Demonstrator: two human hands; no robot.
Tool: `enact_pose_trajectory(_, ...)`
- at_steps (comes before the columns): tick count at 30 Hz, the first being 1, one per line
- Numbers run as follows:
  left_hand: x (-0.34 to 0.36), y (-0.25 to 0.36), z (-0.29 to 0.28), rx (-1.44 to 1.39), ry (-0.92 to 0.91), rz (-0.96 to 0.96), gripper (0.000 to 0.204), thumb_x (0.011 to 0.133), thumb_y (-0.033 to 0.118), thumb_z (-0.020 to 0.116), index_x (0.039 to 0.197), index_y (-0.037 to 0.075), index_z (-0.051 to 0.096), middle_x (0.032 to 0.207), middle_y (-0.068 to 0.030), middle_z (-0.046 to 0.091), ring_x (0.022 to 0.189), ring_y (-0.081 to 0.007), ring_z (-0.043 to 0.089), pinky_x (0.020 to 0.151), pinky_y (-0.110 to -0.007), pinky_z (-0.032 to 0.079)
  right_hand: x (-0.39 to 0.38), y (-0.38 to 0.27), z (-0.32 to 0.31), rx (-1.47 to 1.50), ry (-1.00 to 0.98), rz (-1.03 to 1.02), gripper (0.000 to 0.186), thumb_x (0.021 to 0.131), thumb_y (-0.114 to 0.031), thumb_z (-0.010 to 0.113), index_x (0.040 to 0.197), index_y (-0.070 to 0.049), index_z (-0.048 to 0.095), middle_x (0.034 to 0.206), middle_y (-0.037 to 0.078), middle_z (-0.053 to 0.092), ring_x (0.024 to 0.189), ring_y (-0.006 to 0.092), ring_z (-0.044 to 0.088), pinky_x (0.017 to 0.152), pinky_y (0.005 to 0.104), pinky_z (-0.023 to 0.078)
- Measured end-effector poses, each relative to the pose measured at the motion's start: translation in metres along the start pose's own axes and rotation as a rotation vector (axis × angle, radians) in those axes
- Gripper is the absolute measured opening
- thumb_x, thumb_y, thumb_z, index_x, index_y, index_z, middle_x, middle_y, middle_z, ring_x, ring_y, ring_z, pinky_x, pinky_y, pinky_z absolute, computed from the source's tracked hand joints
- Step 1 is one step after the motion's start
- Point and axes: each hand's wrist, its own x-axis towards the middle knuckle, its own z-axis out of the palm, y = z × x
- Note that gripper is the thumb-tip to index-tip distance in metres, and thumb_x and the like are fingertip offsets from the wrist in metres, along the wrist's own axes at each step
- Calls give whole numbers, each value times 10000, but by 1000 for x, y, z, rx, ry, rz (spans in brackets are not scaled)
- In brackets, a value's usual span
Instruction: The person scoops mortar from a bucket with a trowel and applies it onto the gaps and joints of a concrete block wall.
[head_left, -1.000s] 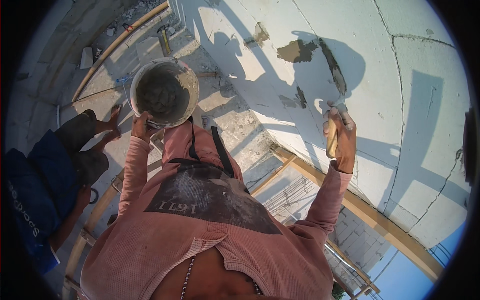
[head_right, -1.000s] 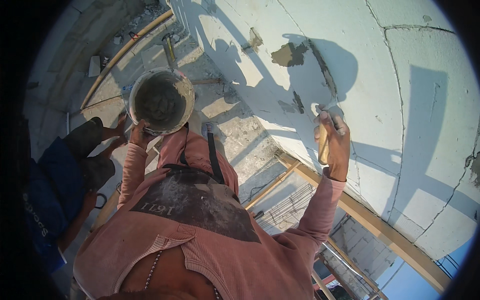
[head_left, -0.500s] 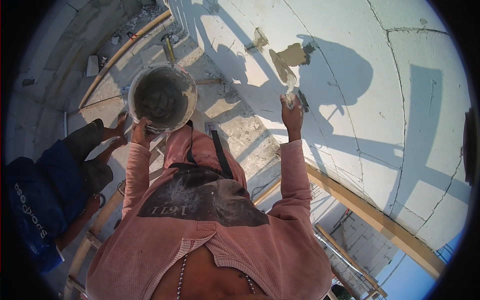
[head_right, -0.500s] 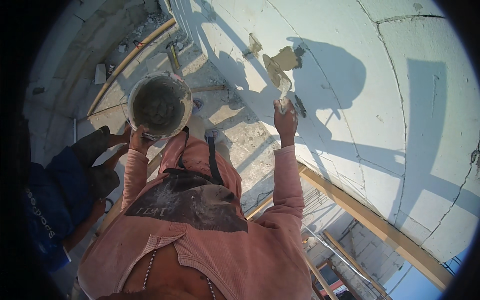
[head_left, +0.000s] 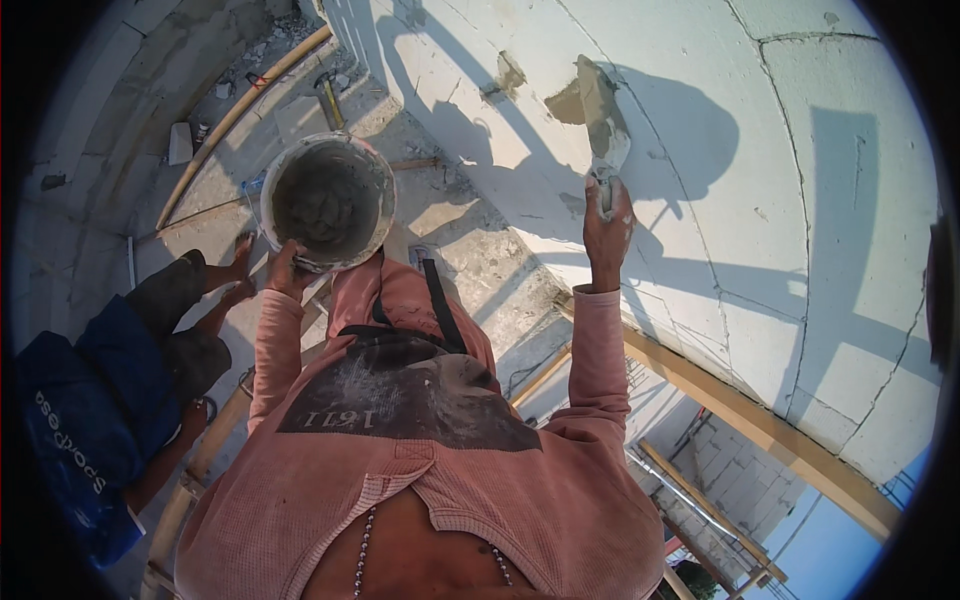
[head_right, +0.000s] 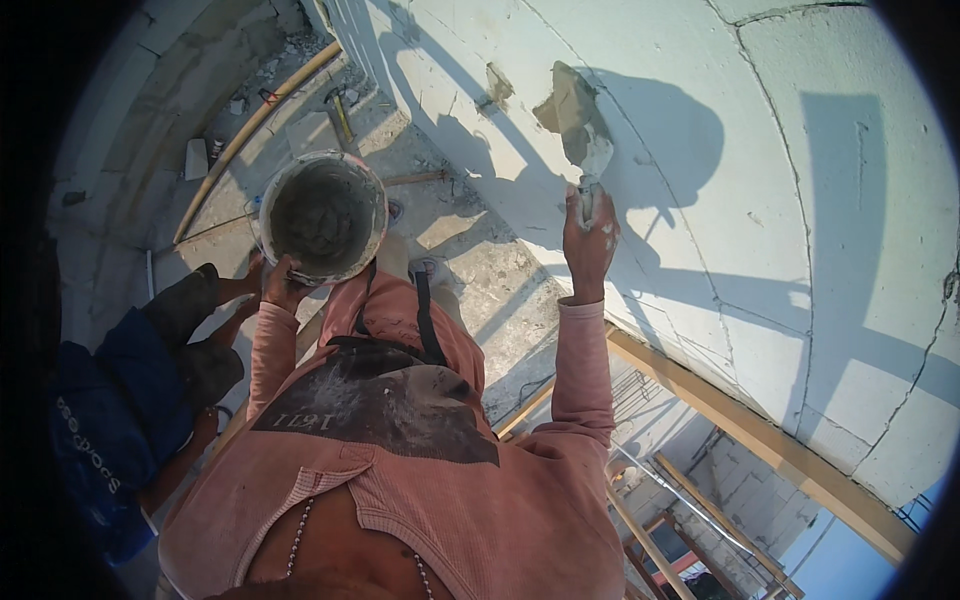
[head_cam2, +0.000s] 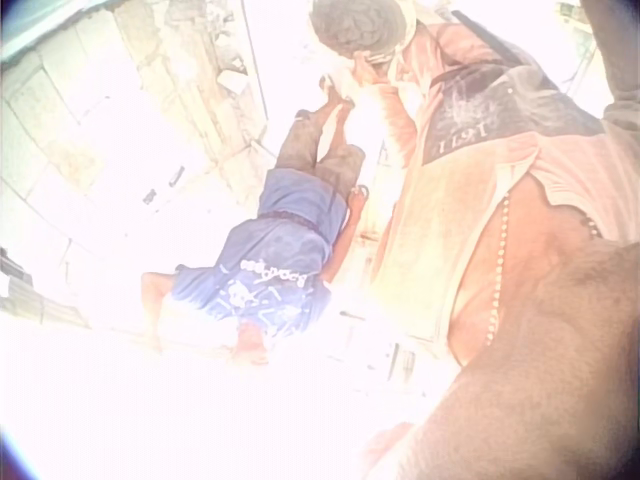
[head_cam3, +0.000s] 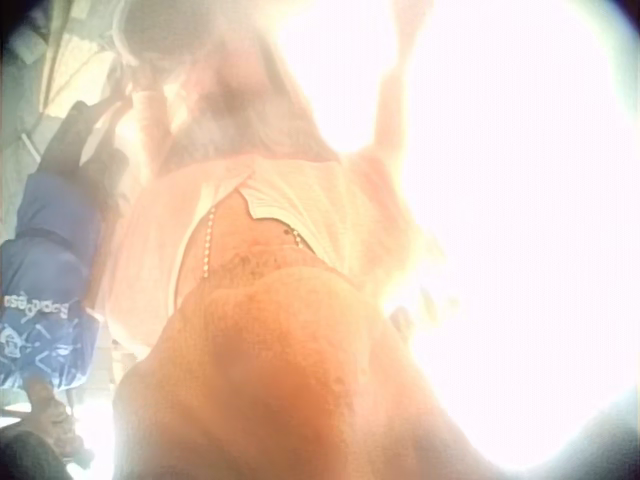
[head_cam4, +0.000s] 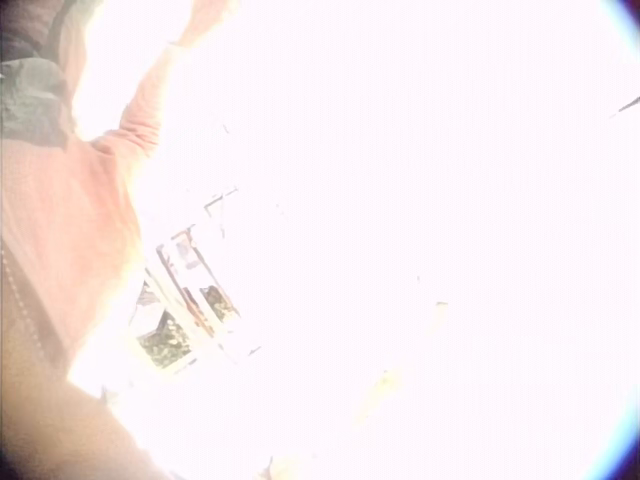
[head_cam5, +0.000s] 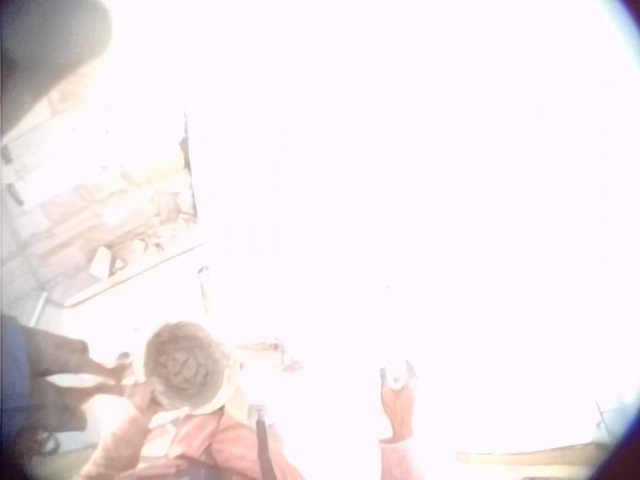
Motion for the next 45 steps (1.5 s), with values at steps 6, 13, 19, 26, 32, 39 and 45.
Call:
enact_pose_trajectory(6,-1,2,2,78,75,-12,268,827,243,657,966,26,586,1079,-182,625,993,-358,677,820,-531,628,-17,26,0,41,-169,181,404,973,-366,652,1171,-15,629,1059,197,668,961,378,653,816,451,506)
enact_pose_trajectory(13,9,12,8,135,37,-40,241,828,200,623,937,-10,575,1001,-219,652,829,-362,714,721,-553,648,-11,61,25,-291,-115,-22,379,940,-368,665,1198,-92,660,1159,136,689,1029,365,672,832,461,558)
enact_pose_trajectory(19,4,17,17,134,32,-37,257,823,196,623,968,-12,579,970,-208,659,796,-348,713,697,-536,655,-5,23,-7,-252,-25,-14,376,941,-349,675,1153,-39,668,1080,168,695,970,371,680,800,458,551)
enact_pose_trajectory(26,16,29,51,200,-48,-80,289,819,169,617,1031,-24,576,997,-183,663,826,-321,705,721,-514,658,-41,-18,-45,150,-14,275,404,932,-334,713,1166,-11,648,997,166,707,881,293,682,784,410,523)
enact_pose_trajectory(32,27,30,81,284,-209,-141,489,755,86,585,1210,-90,538,1110,-230,650,940,-384,708,728,-531,658,-152,-8,18,88,-438,632,813,937,-694,469,1348,1,562,1136,290,677,1131,449,624,997,479,479)
enact_pose_trajectory(39,30,14,162,593,-592,-70,480,802,138,601,1258,16,515,1121,-200,626,899,-359,703,673,-536,656,-234,-47,6,272,-331,659,596,940,-561,566,1185,-20,615,954,246,691,1019,409,662,891,464,505)
enact_pose_trajectory(45,23,-1,229,944,-593,31,316,835,187,639,1131,114,554,964,-82,610,765,-253,676,579,-447,634,-262,-58,-16,186,-285,518,552,941,-443,585,1303,-27,551,1193,193,653,1068,396,651,932,457,523)
